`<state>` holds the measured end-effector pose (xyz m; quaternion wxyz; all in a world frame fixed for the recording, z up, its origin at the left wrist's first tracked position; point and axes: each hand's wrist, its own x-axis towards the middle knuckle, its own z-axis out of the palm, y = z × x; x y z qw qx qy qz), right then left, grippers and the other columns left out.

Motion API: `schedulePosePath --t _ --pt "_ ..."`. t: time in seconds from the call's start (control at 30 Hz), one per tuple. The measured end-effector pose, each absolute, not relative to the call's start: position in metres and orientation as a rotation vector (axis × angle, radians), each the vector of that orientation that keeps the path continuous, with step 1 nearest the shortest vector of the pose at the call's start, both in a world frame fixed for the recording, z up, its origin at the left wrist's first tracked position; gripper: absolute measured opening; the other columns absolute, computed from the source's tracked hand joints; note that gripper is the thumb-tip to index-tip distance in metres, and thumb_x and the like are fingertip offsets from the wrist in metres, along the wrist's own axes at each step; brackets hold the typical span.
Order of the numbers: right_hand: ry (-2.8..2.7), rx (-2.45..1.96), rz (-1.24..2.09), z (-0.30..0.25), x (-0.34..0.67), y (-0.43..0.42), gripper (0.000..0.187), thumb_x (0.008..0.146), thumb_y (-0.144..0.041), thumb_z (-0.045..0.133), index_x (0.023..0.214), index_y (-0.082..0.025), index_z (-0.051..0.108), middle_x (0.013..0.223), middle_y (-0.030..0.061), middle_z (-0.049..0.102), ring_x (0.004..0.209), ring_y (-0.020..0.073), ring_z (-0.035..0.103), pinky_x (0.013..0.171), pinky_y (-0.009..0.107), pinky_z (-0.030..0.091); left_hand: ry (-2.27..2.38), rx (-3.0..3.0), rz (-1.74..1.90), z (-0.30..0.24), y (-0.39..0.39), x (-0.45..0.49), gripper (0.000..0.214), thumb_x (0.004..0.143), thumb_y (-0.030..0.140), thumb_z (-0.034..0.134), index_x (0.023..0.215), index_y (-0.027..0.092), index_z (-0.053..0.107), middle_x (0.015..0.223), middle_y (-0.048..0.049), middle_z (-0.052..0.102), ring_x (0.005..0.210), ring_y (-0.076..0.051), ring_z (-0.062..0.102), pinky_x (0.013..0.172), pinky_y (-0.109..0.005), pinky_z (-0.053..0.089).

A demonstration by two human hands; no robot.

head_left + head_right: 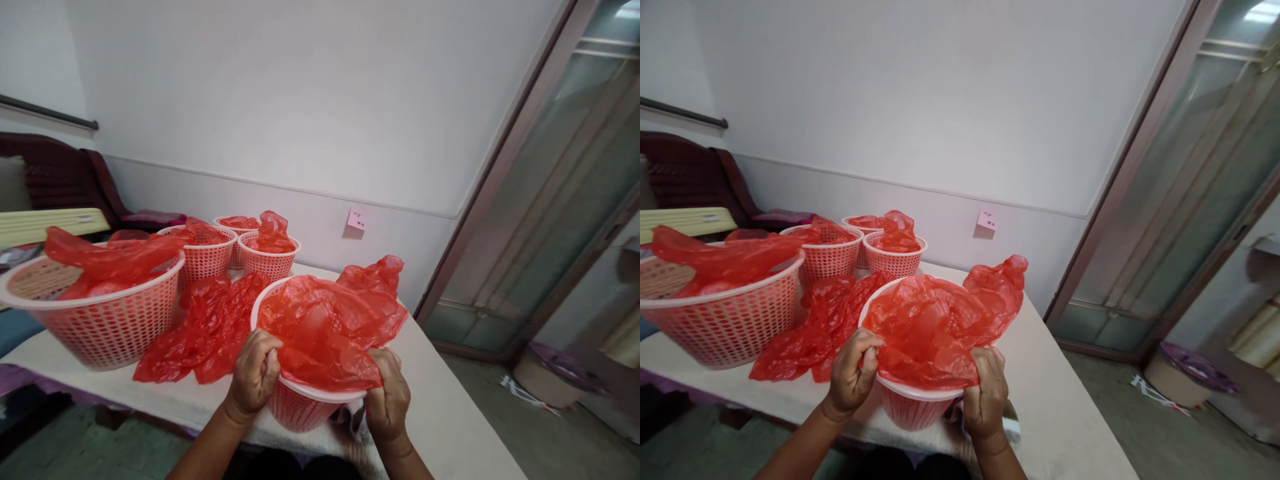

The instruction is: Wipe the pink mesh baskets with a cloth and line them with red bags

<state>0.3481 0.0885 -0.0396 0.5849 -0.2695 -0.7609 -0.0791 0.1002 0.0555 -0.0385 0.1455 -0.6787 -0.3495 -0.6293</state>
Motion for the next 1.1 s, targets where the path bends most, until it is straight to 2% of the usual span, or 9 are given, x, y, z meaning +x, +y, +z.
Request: schedulePosePath --t 1.1 --pt "-1.812 -0.566 -0.186 -0.045 0.355 0.072 0.027 0.090 -0.012 0.035 0.103 -0.017 0.058 0.092 0.0058 0.057 0.089 0.0223 0.054 0.088 0.046 0.038 -0.934 -1.965 -1.827 -0.050 0.035 0.099 0.029 0.083 0.000 0.046 0.106 0.014 0.056 0.083 -0.0023 0.054 0.078 -0.014 0.054 0.069 -0.028 0.050"
